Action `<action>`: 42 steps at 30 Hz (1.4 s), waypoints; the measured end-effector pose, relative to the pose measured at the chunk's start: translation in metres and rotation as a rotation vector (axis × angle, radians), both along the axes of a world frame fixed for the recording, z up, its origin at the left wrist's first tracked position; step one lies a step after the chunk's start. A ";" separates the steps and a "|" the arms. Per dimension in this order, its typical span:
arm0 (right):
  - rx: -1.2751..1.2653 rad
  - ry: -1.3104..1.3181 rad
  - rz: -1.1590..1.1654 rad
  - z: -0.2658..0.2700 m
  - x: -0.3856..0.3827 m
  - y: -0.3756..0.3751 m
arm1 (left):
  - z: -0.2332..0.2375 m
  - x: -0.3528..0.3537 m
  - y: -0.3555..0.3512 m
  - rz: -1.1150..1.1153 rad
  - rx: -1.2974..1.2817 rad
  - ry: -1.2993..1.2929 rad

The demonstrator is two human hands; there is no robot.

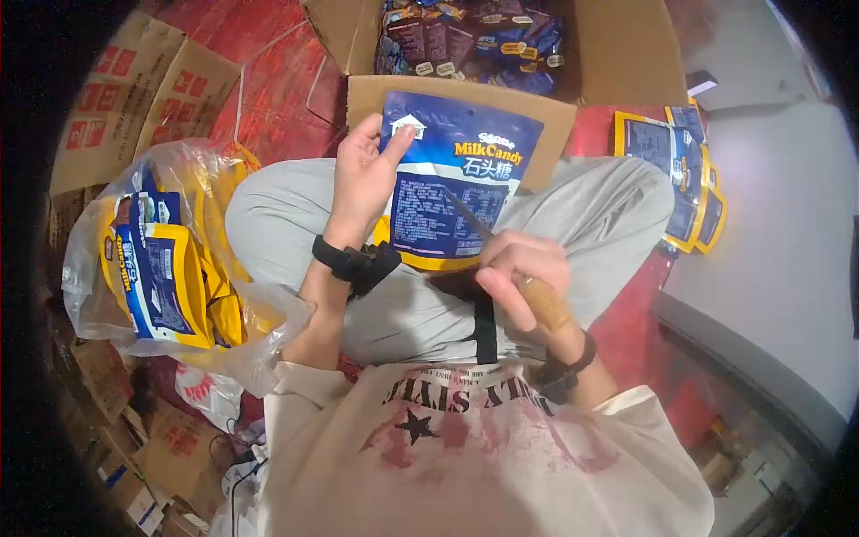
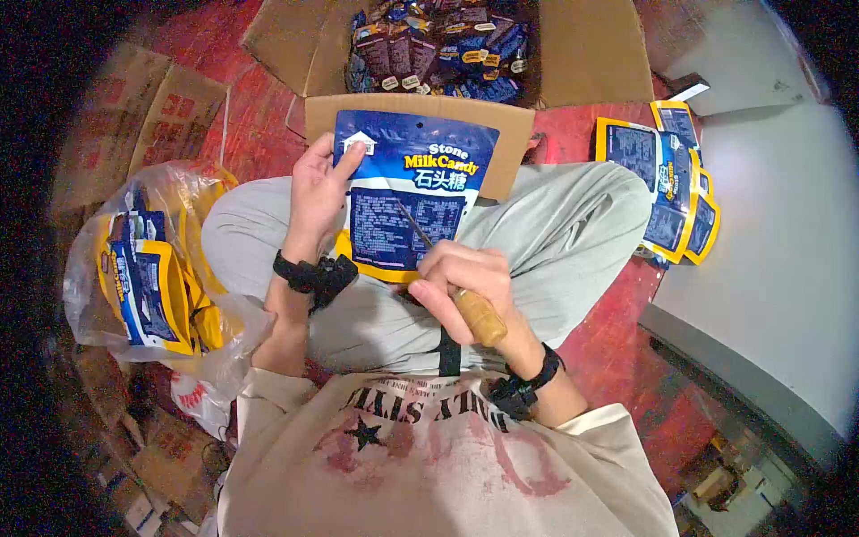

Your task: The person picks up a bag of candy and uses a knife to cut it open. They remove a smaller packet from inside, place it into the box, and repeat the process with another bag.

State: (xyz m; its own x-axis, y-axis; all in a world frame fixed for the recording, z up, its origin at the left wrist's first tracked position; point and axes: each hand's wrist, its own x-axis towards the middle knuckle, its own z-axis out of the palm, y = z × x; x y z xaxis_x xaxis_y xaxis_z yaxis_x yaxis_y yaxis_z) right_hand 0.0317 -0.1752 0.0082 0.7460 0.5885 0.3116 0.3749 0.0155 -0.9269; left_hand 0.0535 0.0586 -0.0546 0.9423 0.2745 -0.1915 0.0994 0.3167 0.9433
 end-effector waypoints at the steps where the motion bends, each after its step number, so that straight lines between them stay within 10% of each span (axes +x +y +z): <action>1: -0.001 -0.002 0.001 -0.002 -0.001 -0.002 | 0.000 0.001 0.001 -0.012 0.013 -0.001; 42: 0.024 -0.053 -0.074 -0.021 -0.028 0.001 | -0.005 0.001 -0.002 -0.106 0.019 0.122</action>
